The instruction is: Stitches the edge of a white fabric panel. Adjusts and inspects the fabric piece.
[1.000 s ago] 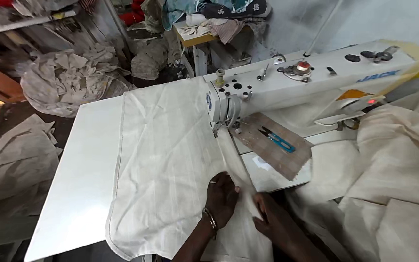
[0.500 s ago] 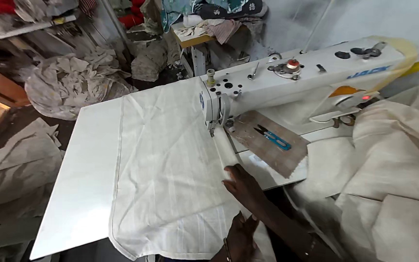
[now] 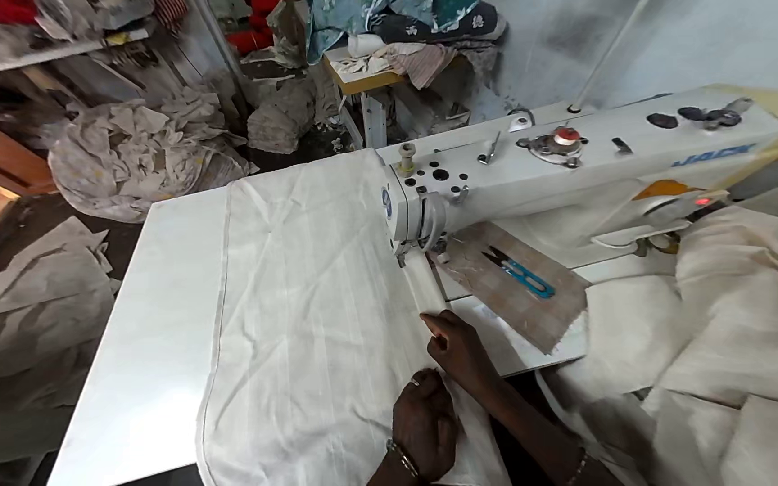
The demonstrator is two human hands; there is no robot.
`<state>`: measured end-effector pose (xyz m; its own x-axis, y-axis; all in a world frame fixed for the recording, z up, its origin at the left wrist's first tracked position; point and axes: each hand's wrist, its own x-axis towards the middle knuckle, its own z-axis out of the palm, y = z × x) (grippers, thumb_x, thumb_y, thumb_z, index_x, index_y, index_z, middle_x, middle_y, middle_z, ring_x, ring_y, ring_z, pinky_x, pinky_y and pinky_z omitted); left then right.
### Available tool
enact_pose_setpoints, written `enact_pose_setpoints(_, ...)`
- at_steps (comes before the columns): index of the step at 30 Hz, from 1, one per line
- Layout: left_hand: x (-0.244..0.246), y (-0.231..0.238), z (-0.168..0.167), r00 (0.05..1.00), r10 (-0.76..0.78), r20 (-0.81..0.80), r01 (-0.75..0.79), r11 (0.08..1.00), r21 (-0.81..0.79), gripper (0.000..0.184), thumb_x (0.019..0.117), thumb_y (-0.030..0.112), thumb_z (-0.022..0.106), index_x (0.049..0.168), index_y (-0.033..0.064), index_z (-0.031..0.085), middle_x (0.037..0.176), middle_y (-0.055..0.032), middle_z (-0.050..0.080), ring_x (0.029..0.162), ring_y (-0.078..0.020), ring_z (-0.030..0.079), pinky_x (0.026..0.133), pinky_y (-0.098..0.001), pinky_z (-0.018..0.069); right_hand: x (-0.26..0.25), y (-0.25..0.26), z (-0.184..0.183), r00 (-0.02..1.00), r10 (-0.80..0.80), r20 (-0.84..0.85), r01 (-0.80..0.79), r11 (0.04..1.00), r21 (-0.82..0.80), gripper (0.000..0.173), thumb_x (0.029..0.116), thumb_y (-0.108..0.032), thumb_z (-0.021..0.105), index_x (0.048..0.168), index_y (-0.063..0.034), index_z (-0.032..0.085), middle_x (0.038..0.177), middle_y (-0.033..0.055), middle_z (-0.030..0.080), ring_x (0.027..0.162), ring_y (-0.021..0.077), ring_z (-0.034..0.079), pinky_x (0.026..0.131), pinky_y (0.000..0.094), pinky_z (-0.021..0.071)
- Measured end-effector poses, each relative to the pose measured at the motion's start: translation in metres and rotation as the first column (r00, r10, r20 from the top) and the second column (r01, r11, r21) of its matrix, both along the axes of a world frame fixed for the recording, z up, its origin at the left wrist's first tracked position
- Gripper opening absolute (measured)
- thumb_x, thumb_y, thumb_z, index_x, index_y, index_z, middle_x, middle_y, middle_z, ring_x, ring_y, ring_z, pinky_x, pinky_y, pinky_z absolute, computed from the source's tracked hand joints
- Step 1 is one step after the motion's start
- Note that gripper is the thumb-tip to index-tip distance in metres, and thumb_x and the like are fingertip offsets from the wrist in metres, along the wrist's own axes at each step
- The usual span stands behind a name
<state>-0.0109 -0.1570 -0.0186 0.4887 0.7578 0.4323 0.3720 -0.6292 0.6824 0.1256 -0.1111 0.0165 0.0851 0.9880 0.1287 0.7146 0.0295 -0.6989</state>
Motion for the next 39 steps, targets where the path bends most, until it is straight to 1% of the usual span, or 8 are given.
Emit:
enact_pose_setpoints(12, 0.002, 0.004, 0.002, 0.996, 0.034, -0.082, -0.037, 0.999, -0.025, 0.031, 0.0859, 0.009, 0.049, 0.088, -0.0036, 0.077, 0.108, -0.0194, 0.076, 0.105, -0.0392, 0.072, 0.087, -0.0499, 0.0579, 0.012, 0.014, 0.001, 0.990, 0.099, -0.101, -0.099, 0.995, 0.005, 0.030, 0.1028, -0.014, 0.055, 0.114, 0.0062, 0.074, 0.096, 0.0223, 0.070, 0.084, 0.0305, 0.068, 0.081, 0.0402, 0.0559)
enact_pose_setpoints(18, -0.020, -0.031, 0.001, 0.998, -0.016, 0.064, 0.026, 0.986, -0.165, 0.021, 0.0873, 0.001, 0.059, 0.087, -0.0013, 0.079, 0.101, -0.0173, 0.077, 0.101, -0.0360, 0.073, 0.090, -0.0491, 0.0570, 0.029, -0.080, -0.007, 0.994, 0.089, -0.070, -0.068, 0.962, 0.263, 0.063, 0.0890, -0.051, 0.070, 0.126, 0.0000, 0.065, 0.119, 0.0227, 0.066, 0.106, 0.0271, 0.064, 0.085, 0.0338, 0.0557)
enact_pose_setpoints(23, 0.000, -0.045, 0.009, 0.921, -0.230, 0.313, 0.359, 0.814, -0.457, 0.024, 0.0870, -0.012, 0.054, 0.093, -0.0081, 0.076, 0.098, -0.0207, 0.075, 0.096, -0.0270, 0.073, 0.091, -0.0413, 0.0569, 0.020, -0.078, -0.011, 0.985, -0.128, -0.115, 0.169, 0.846, 0.506, 0.020, 0.0953, -0.016, 0.065, 0.092, 0.0022, 0.073, 0.088, 0.0129, 0.070, 0.081, 0.0072, 0.066, 0.077, 0.0125, 0.0527)
enact_pose_setpoints(26, 0.013, -0.043, 0.025, 0.832, -0.036, 0.554, 0.490, 0.516, -0.703, 0.024, 0.0963, -0.003, 0.050, 0.109, -0.0095, 0.068, 0.104, -0.0061, 0.072, 0.097, -0.0051, 0.067, 0.091, -0.0244, 0.0536, 0.022, -0.066, 0.012, 0.938, -0.124, -0.323, 0.279, 0.823, 0.494, 0.023, 0.0962, -0.013, 0.064, 0.089, 0.0062, 0.073, 0.087, 0.0070, 0.071, 0.079, -0.0044, 0.064, 0.075, 0.0084, 0.0519)
enact_pose_setpoints(29, 0.026, -0.031, 0.036, 0.683, 0.302, 0.665, 0.632, 0.214, -0.745, 0.041, 0.1077, 0.025, 0.034, 0.123, 0.0009, 0.063, 0.112, -0.0027, 0.074, 0.103, -0.0126, 0.071, 0.092, -0.0313, 0.0574, 0.023, -0.061, 0.027, 0.860, -0.126, -0.495, 0.372, 0.818, 0.439, 0.016, 0.0920, -0.006, 0.066, 0.095, 0.0070, 0.075, 0.088, 0.0029, 0.071, 0.075, -0.0051, 0.064, 0.070, 0.0106, 0.0550)
enact_pose_setpoints(32, 0.035, -0.017, 0.050, 0.555, 0.626, 0.548, 0.662, 0.066, -0.747, 0.068, 0.1105, 0.045, 0.015, 0.111, 0.0015, 0.067, 0.098, -0.0091, 0.077, 0.091, -0.0208, 0.075, 0.083, -0.0348, 0.0609, 0.024, -0.060, 0.029, 0.792, -0.108, -0.601, 0.427, 0.802, 0.418, 0.014, 0.0868, 0.001, 0.065, 0.094, 0.0031, 0.077, 0.090, -0.0003, 0.072, 0.071, -0.0027, 0.065, 0.064, 0.0134, 0.0565)
enact_pose_setpoints(36, 0.042, -0.007, 0.063, 0.492, 0.811, 0.315, 0.378, 0.127, -0.917, 0.034, 0.1123, 0.022, 0.036, 0.107, -0.0005, 0.061, 0.079, -0.0085, 0.072, 0.068, -0.0135, 0.070, 0.066, -0.0239, 0.0580, 0.029, -0.062, 0.031, 0.777, -0.077, -0.625, 0.392, 0.835, 0.385, 0.016, 0.0856, 0.001, 0.060, 0.090, -0.0003, 0.075, 0.090, -0.0033, 0.071, 0.069, -0.0027, 0.063, 0.062, 0.0147, 0.0557)
enact_pose_setpoints(39, 0.037, -0.011, 0.065, 0.549, 0.759, 0.349, 0.172, 0.306, -0.936, 0.027, 0.1064, 0.009, 0.051, 0.127, -0.0081, 0.054, 0.104, -0.0132, 0.068, 0.090, -0.0150, 0.070, 0.083, -0.0300, 0.0593, 0.032, -0.063, 0.032, 0.924, -0.028, -0.380, 0.227, 0.841, 0.490, 0.018, 0.0885, -0.006, 0.060, 0.092, 0.0049, 0.073, 0.092, 0.0051, 0.071, 0.074, -0.0025, 0.064, 0.067, 0.0125, 0.0545)
